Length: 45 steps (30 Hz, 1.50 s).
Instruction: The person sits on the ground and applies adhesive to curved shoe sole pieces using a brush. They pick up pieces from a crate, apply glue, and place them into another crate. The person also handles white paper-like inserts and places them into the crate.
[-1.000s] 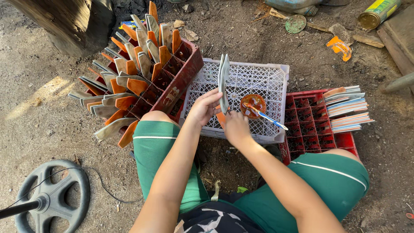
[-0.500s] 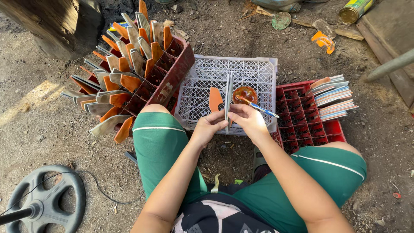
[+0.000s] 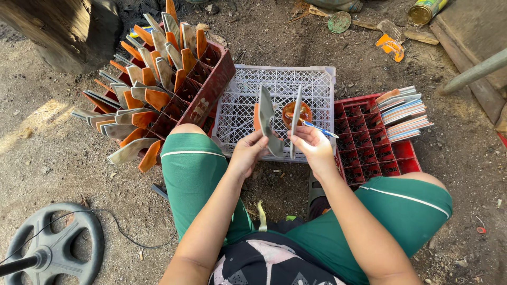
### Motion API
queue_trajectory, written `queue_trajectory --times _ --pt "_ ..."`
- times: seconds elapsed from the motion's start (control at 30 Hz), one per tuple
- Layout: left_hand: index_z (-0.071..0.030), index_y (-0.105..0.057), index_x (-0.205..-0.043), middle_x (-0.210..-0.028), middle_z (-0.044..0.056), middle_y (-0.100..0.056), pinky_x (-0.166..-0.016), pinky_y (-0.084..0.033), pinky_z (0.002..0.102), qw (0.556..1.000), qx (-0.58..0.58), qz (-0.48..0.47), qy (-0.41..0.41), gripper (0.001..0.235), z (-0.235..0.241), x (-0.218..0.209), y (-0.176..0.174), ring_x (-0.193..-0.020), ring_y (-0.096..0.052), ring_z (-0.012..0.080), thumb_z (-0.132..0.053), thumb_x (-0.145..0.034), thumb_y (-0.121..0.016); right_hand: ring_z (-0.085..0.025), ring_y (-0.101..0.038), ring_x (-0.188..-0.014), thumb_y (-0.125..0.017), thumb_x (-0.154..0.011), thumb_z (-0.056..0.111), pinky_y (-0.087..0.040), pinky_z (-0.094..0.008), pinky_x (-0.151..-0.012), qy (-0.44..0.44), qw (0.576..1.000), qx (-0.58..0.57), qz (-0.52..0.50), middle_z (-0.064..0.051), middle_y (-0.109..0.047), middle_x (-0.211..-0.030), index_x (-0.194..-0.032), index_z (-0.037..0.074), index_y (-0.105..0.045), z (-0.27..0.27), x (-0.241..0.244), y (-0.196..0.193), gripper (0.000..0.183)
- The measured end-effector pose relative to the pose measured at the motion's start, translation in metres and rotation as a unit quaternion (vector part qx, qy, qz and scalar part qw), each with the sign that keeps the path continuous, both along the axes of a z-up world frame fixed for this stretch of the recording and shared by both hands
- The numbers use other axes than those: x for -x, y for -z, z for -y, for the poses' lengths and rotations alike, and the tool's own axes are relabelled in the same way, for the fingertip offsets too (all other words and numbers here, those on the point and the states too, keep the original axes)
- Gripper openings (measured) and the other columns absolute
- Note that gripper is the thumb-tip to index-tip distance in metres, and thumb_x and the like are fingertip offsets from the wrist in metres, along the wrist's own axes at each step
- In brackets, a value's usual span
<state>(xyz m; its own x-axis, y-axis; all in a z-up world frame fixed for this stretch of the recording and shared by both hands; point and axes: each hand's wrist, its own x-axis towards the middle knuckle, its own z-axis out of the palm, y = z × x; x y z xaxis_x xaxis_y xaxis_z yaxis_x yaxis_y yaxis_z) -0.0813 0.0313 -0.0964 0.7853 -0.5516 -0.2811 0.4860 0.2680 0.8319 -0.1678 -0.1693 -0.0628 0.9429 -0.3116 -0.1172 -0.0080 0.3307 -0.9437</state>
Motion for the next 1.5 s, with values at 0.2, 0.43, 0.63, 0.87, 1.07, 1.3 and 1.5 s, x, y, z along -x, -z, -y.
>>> queue_trajectory --times 0.2,0.43,0.63,0.87,1.07,1.3,1.5 --pt "-0.009 -0.066 -0.136 -0.124 -0.003 -0.073 -0.076 -0.056 0.022 0.999 -0.02 0.008 -0.026 0.036 -0.01 -0.007 -0.007 -0.096 -0.069 0.0057 -0.018 -0.102 -0.062 -0.016 -0.069 -0.111 -0.072 -0.092 0.007 -0.054 -0.032 -0.098 0.015 0.998 0.049 -0.027 -0.014 -0.073 -0.119 -0.125 -0.007 -0.06 0.01 0.002 -0.012 0.037" --pt "-0.017 -0.064 -0.141 -0.12 -0.005 -0.072 -0.071 -0.051 0.02 0.989 -0.114 0.036 -0.091 0.037 -0.009 -0.016 0.01 -0.094 -0.064 0.0036 -0.018 -0.104 -0.058 -0.017 -0.069 -0.111 -0.073 -0.094 0.008 -0.054 -0.031 -0.099 0.025 0.998 0.063 -0.01 -0.015 -0.073 -0.119 -0.125 -0.007 -0.061 0.015 0.002 -0.02 0.036" --pt "-0.018 -0.062 -0.142 -0.122 -0.005 -0.071 -0.074 -0.055 0.023 0.979 -0.104 -0.053 -0.17 0.037 -0.016 -0.025 0.024 -0.1 -0.067 0.0052 -0.017 -0.106 -0.052 -0.017 -0.069 -0.11 -0.072 -0.095 0.009 -0.054 -0.031 -0.099 0.031 0.997 0.063 -0.013 -0.014 -0.073 -0.118 -0.124 -0.006 -0.061 0.023 0.001 -0.014 0.035" --pt "-0.016 -0.061 -0.143 -0.122 -0.006 -0.07 -0.074 -0.052 0.024 0.987 -0.125 -0.021 -0.098 0.039 -0.002 -0.006 0.032 -0.097 -0.064 0.006 -0.016 -0.104 -0.054 -0.017 -0.07 -0.102 -0.073 -0.093 0.007 -0.056 -0.031 -0.092 0.025 0.997 0.071 0.003 -0.013 -0.073 -0.113 -0.122 -0.007 -0.063 0.019 -0.004 0.023 0.034" --pt "-0.01 -0.061 -0.148 -0.117 0.004 -0.071 -0.082 -0.055 0.026 0.994 -0.093 0.052 0.012 0.049 0.025 0.029 0.04 -0.097 -0.065 0.0101 -0.008 -0.1 -0.068 -0.019 -0.07 -0.095 -0.073 -0.09 0.01 -0.056 -0.034 -0.083 -0.03 0.998 0.04 -0.045 -0.014 -0.073 -0.108 -0.124 -0.005 -0.063 -0.004 0.002 0.037 0.038" --pt "-0.008 -0.06 -0.143 -0.115 0.004 -0.066 -0.088 -0.058 0.027 0.959 -0.148 0.238 0.041 0.058 0.034 0.046 0.009 -0.106 -0.069 0.0131 0.001 -0.087 -0.075 -0.017 -0.067 -0.111 -0.073 -0.091 0.008 -0.055 -0.031 -0.097 -0.017 0.998 -0.018 -0.058 -0.013 -0.07 -0.119 -0.127 -0.006 -0.06 -0.004 0.018 0.035 0.04" --pt "0.003 -0.067 -0.131 -0.127 0.007 -0.051 -0.093 -0.064 0.031 0.981 -0.052 0.188 0.0 0.044 0.05 0.058 -0.011 -0.111 -0.068 0.0175 0.01 -0.087 -0.071 -0.017 -0.068 -0.11 -0.071 -0.093 0.007 -0.054 -0.032 -0.095 0.002 0.996 -0.039 -0.082 -0.013 -0.071 -0.119 -0.127 -0.007 -0.061 -0.004 0.029 0.032 0.038"
